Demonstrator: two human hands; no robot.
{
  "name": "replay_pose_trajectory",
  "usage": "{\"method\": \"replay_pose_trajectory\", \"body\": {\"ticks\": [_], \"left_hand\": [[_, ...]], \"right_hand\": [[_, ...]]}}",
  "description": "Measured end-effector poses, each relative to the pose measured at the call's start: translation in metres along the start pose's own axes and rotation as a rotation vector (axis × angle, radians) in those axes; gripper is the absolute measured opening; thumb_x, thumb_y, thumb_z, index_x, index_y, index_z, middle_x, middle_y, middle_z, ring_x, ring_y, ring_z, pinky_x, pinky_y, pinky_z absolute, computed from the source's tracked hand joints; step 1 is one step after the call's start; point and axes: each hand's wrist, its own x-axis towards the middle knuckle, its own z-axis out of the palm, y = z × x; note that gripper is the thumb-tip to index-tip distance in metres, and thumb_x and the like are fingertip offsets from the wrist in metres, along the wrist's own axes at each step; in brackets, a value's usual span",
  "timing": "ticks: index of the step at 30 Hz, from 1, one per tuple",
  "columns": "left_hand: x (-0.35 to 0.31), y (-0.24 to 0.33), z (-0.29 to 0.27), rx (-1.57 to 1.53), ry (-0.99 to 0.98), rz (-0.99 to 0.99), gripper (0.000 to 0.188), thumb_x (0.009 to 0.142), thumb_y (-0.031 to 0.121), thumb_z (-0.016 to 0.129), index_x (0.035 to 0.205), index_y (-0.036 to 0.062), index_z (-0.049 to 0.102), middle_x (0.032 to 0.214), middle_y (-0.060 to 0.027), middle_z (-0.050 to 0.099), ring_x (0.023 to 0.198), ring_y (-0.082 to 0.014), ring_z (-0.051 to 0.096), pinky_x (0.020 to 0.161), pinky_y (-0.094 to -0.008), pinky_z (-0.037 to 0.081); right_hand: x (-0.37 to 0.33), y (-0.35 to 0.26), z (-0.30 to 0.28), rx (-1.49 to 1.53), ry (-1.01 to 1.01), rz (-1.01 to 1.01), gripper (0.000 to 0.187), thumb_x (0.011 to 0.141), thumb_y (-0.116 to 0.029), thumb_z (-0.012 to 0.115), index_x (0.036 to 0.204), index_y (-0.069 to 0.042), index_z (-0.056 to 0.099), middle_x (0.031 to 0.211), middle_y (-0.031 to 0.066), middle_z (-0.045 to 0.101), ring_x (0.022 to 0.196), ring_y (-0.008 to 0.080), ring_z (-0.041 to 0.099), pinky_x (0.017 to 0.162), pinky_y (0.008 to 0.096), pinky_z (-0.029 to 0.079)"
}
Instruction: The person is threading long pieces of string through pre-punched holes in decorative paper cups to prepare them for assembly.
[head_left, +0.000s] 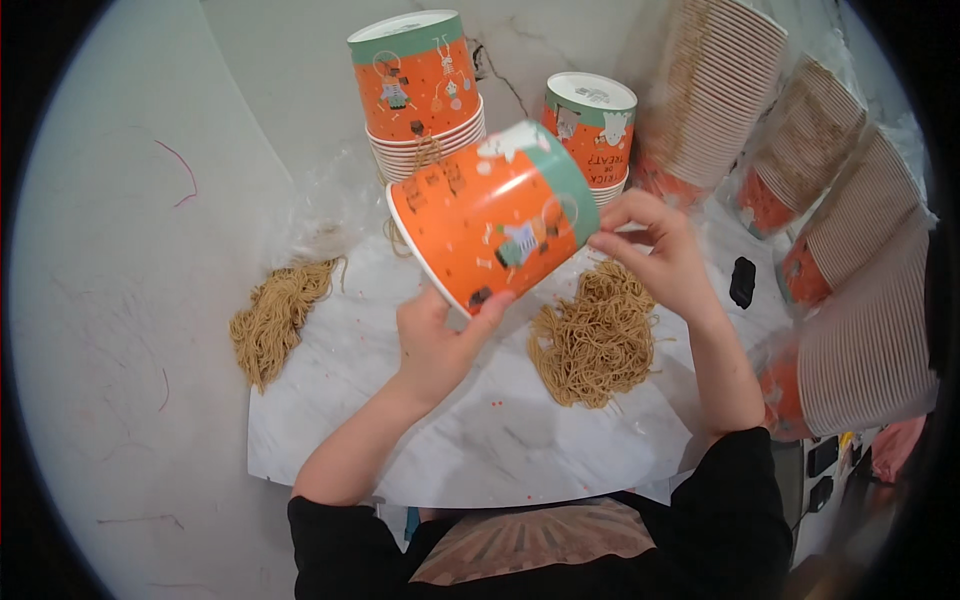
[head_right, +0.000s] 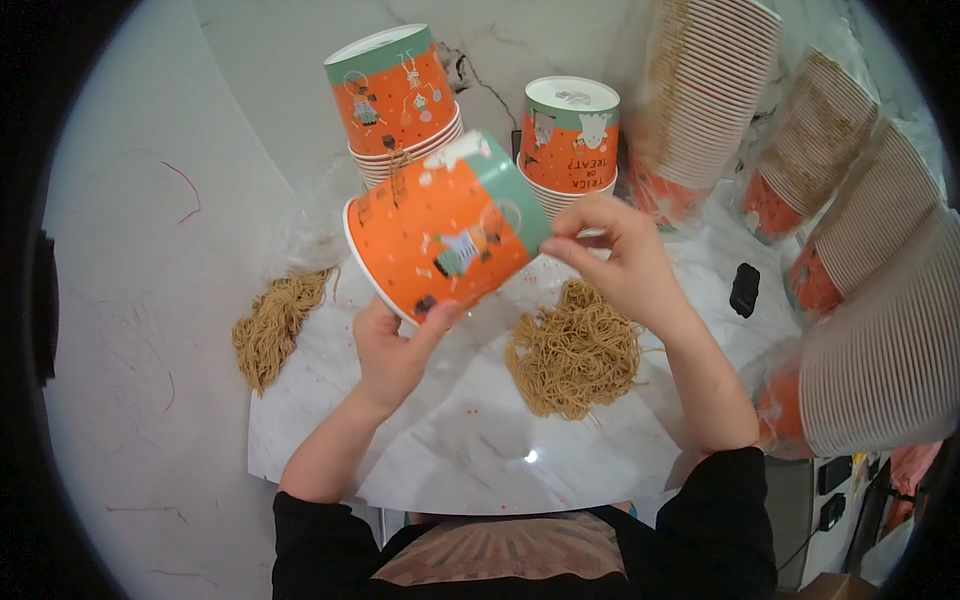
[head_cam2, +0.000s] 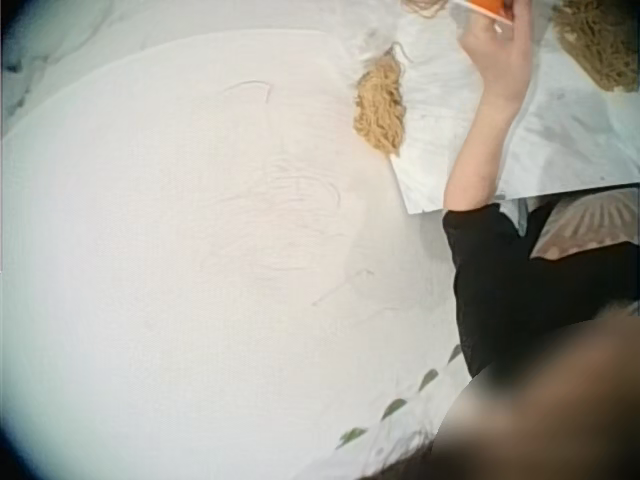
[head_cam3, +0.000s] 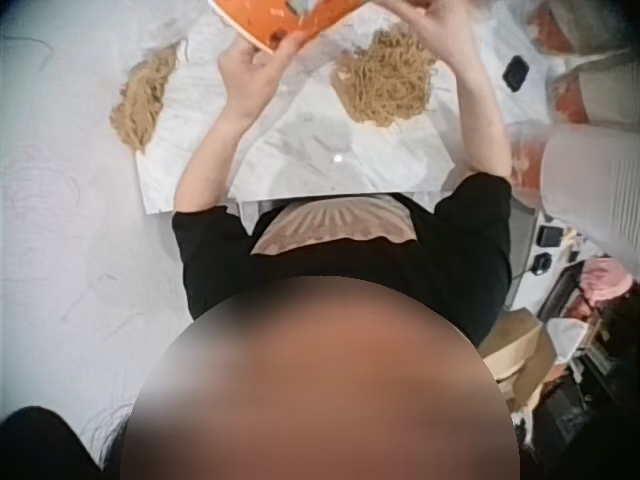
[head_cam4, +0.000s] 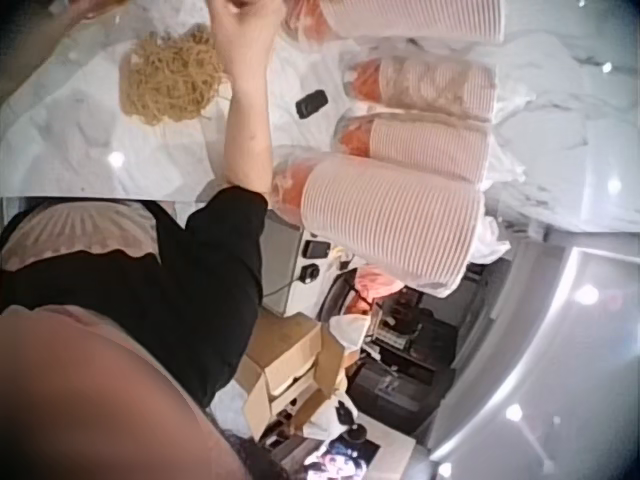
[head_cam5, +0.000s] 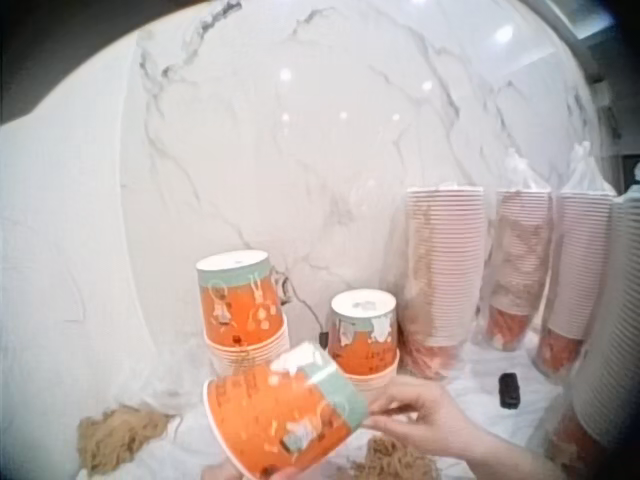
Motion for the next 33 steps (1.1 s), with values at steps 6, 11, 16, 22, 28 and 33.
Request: {"method": "replay_pose_trajectory", "body": {"ticks": [6, 11, 16, 22, 28, 33], "left_hand": [[-0.034, -0.033, 0.005, 0.212, 0.008, 0.002, 0.016, 0.087, 0.013, 0.080, 0.096, 0.0024, 0.073, 0.081, -0.0093, 0.073, 0.069, -0.0196, 0.070, 0.063, -0.0297, 0.052], [-0.046, -0.043, 0.009, 0.389, 0.011, -0.030, 0.016, 0.088, 0.013, 0.079, 0.096, 0.0025, 0.072, 0.079, -0.0105, 0.071, 0.067, -0.0199, 0.069, 0.061, -0.0306, 0.052], [-0.049, -0.056, 0.015, 0.373, 0.015, 0.021, 0.015, 0.088, 0.014, 0.078, 0.096, 0.0023, 0.072, 0.077, -0.0108, 0.071, 0.065, -0.0214, 0.069, 0.059, -0.0319, 0.052], [-0.052, -0.071, 0.017, 0.429, -0.052, 0.048, 0.018, 0.086, 0.016, 0.080, 0.087, 0.0017, 0.069, 0.072, -0.0109, 0.068, 0.061, -0.0241, 0.066, 0.056, -0.0348, 0.050], [-0.051, -0.072, 0.019, 0.471, -0.084, 0.090, 0.023, 0.084, 0.018, 0.082, 0.088, 0.0017, 0.067, 0.071, -0.0117, 0.067, 0.060, -0.0252, 0.065, 0.055, -0.0352, 0.050], [-0.040, -0.044, 0.026, 0.557, 0.243, 0.342, 0.047, 0.072, 0.019, 0.091, 0.107, 0.0046, 0.062, 0.101, -0.0115, 0.066, 0.091, -0.0307, 0.065, 0.076, -0.0356, 0.053]], "right_hand": [[-0.020, 0.011, 0.003, -0.338, -0.226, 0.088, 0.013, 0.085, -0.009, 0.077, 0.090, 0.000, 0.069, 0.085, 0.0063, 0.063, 0.077, 0.0170, 0.065, 0.066, 0.0307, 0.050], [-0.036, 0.012, 0.014, -0.613, -0.397, -0.002, 0.024, 0.076, -0.022, 0.083, 0.086, -0.003, 0.071, 0.091, 0.0062, 0.063, 0.084, 0.0259, 0.066, 0.073, 0.0386, 0.053], [-0.046, 0.026, 0.031, -0.825, -0.385, -0.117, 0.019, 0.075, -0.022, 0.081, 0.080, -0.007, 0.072, 0.093, 0.0052, 0.063, 0.095, 0.0254, 0.064, 0.075, 0.0388, 0.055], [-0.048, 0.032, 0.035, -0.916, -0.486, -0.115, 0.013, 0.081, -0.017, 0.071, 0.082, -0.004, 0.073, 0.093, 0.0105, 0.065, 0.095, 0.0291, 0.065, 0.076, 0.0427, 0.056], [-0.048, 0.018, 0.028, -0.785, -0.479, -0.114, 0.010, 0.080, -0.019, 0.073, 0.080, -0.009, 0.071, 0.086, 0.0068, 0.063, 0.087, 0.0279, 0.066, 0.072, 0.0414, 0.055], [-0.045, 0.006, 0.018, -0.608, -0.476, -0.099, 0.012, 0.084, -0.019, 0.071, 0.086, -0.007, 0.069, 0.084, 0.0085, 0.064, 0.085, 0.0290, 0.065, 0.070, 0.0429, 0.053]]}}
